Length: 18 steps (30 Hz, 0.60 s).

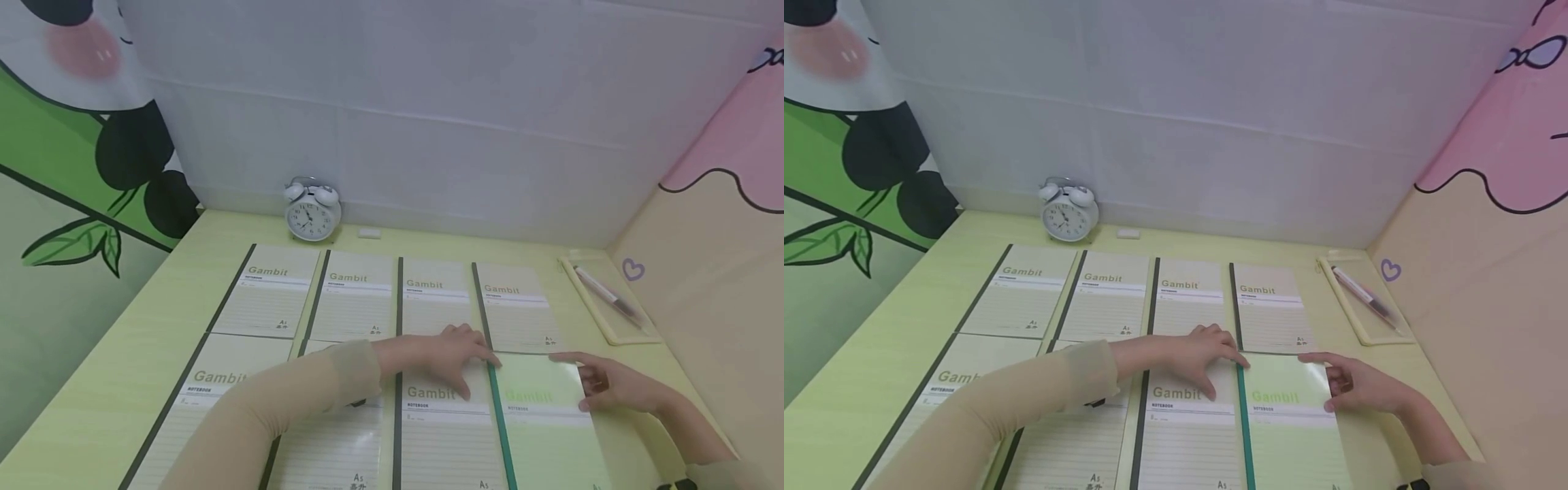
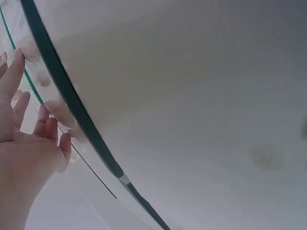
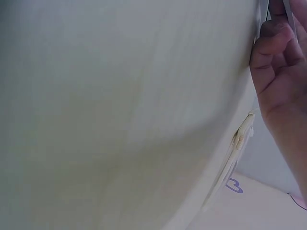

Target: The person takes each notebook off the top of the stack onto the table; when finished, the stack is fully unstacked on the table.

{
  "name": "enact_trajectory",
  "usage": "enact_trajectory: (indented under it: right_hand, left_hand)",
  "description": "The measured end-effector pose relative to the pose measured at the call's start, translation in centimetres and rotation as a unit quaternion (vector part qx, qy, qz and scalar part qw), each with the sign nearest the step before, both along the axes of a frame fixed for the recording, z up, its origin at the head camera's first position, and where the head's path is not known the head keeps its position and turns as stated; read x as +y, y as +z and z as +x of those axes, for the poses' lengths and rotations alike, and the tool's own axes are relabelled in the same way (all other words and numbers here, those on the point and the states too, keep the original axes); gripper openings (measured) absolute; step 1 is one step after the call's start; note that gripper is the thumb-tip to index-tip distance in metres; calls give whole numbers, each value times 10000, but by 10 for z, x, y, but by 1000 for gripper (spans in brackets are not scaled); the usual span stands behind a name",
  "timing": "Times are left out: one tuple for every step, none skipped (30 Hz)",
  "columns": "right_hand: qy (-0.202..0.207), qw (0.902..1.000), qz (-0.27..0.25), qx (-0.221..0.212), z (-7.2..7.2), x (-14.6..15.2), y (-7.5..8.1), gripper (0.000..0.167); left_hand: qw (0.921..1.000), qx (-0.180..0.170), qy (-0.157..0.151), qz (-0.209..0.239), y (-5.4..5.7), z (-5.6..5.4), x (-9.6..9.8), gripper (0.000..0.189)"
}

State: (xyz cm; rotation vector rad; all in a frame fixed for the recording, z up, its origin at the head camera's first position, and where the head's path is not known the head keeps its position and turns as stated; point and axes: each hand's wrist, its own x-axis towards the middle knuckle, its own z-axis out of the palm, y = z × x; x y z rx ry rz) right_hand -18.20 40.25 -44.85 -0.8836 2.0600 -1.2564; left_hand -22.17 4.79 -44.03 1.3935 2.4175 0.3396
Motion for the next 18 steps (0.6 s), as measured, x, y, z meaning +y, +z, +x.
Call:
enact_trajectory:
  right_hand:
    - [50, 10000, -57, -27, 0, 0, 0, 75]
    - [89, 9999, -85, -61, 0, 0, -1, 75]
    - [119, 9998, -93, -90, 0, 0, -1, 75]
    - [135, 9998, -97, -118, 0, 0, -1, 75]
    - [151, 9998, -88, -122, -1, 0, -1, 76]
    - [163, 9998, -71, -99, -1, -1, -1, 75]
    - [140, 9999, -14, -44, -1, -2, 0, 75]
    - [118, 9999, 43, 36, -1, -2, 0, 75]
    - [103, 9998, 110, 152, -1, -3, 1, 74]
    - [75, 9995, 182, 266, 0, -4, 1, 74]
    - [51, 9987, 275, 425, 0, -5, 2, 73]
    - [47, 9975, 360, 599, 0, -6, 2, 72]
    - [34, 9961, 451, 756, 0, -7, 3, 72]
    - [30, 9945, 527, 900, 0, -8, 4, 71]
    - [16, 9929, 606, 1019, 0, -8, 4, 71]
    - [9, 9915, 672, 1112, 0, -9, 5, 70]
    - [10, 9899, 737, 1213, 0, -9, 6, 70]
    - [15, 9885, 795, 1288, 0, -10, 7, 70]
  left_hand:
    - [10000, 46, -8, -46, 0, -1, 0, 74]
    - [9999, 67, -11, -73, 0, -1, 0, 73]
    - [9999, 90, -24, -93, 0, -1, 0, 73]
    - [9999, 100, -30, -111, 0, -2, 0, 72]
    - [9998, 113, -45, -129, 0, -2, 0, 72]
    - [9998, 128, -59, -151, 0, -2, 0, 72]
    - [9997, 141, -71, -162, -1, -3, 0, 72]
    - [9997, 155, -80, -168, -1, -3, 0, 72]
    - [9997, 168, -88, -177, -1, -3, 0, 72]
    - [9996, 175, -98, -185, -1, -3, 0, 72]
    - [9996, 192, -109, -198, -2, -4, 0, 72]
    - [9995, 197, -112, -210, -2, -4, 1, 72]
    - [9995, 208, -118, -220, -2, -4, 1, 73]
    - [9994, 206, -123, -230, -2, -4, 1, 73]
    - [9994, 217, -131, -248, -2, -5, 1, 73]
    - [9993, 214, -135, -261, -2, -5, 1, 73]
    - [9993, 214, -127, -271, -1, -5, 1, 73]
    - [9992, 222, -128, -293, 0, -4, 2, 73]
